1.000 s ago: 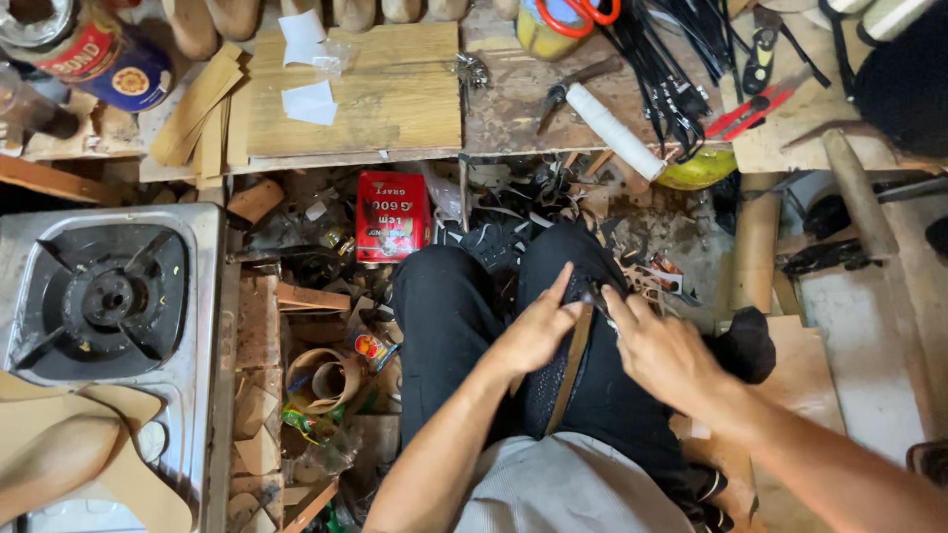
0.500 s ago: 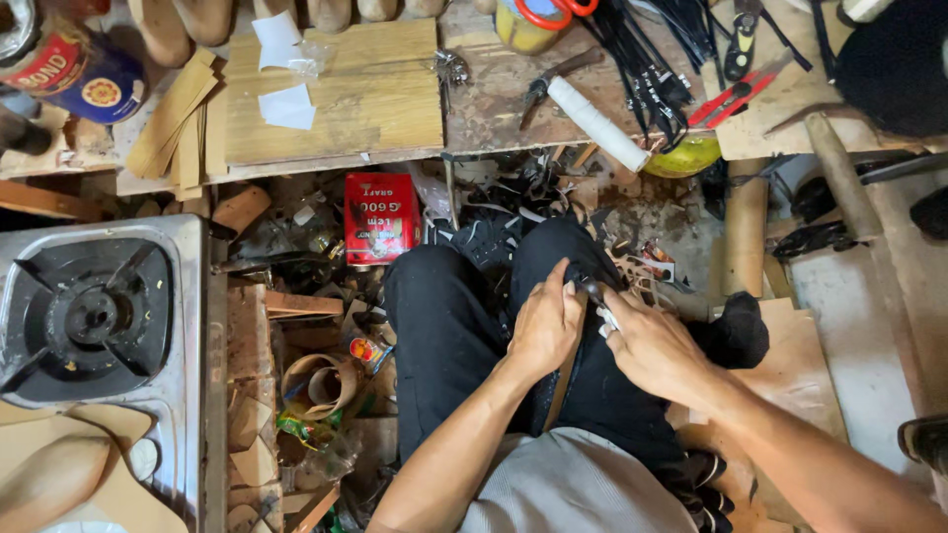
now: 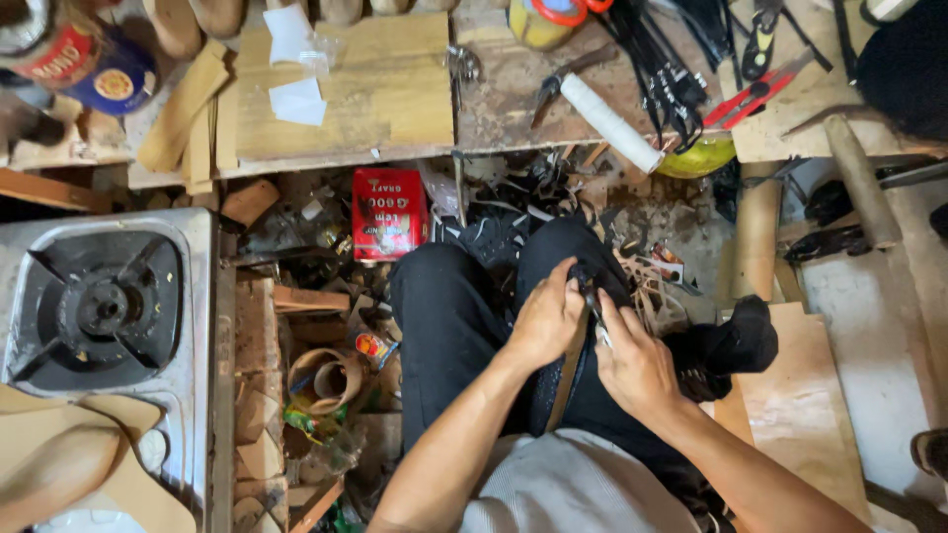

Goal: The person assembles a black slipper by attaching a beige insole to a black woven upper. They use a hammer to tap the insole into place, then use a staple gun to secure the upper to the insole. The person repeatedly adjusts and staples the slipper while seated in a cluttered workshop.

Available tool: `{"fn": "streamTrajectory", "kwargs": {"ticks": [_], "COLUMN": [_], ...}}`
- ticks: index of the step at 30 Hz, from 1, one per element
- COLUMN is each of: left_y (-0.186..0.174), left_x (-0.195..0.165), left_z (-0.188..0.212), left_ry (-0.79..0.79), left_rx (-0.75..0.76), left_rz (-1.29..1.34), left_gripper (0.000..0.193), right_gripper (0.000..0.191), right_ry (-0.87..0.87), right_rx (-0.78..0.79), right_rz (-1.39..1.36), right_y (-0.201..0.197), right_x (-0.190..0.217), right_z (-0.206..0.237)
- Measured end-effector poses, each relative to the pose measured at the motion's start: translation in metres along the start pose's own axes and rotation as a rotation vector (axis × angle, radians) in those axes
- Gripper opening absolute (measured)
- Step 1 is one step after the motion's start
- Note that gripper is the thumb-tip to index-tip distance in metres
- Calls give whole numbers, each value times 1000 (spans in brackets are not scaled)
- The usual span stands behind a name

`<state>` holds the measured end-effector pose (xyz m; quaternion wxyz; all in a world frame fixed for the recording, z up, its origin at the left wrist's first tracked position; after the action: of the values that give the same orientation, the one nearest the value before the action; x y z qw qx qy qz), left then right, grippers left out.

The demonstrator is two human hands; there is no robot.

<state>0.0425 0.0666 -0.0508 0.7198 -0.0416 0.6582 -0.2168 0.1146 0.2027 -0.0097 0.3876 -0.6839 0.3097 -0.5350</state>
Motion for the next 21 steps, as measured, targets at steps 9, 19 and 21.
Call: {"fn": "streamTrajectory", "kwargs": {"ticks": [9,19,21], "left_y": [4,-5,-2], "left_x": [-15,1,-2], "left_z": [12,-10,-12], "left_ry": [-3,-58,-43], "left_rx": [-25,162,133], "left_rz": [-32,-38,-68], "left_gripper": [50,51,51], "right_gripper": [64,64,62], "right_ry": [88,41,65], "right_rx": [250,61,57], "right_rz": [58,106,30], "right_y": [-28,-2,-5], "right_x": [-5,4,-2], "right_z": [-11,0,-1]}}
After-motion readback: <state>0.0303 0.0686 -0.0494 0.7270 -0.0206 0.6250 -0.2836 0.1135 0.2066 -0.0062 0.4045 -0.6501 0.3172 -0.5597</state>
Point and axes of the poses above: each hand's wrist, its own z-axis away from the middle knuckle, its own y-axis out of the palm, x = y × z, the point moved 4 cm from there along -z, towards the middle knuckle, and after that the axes turned 7 degrees about -y, right-handed, at the moved point
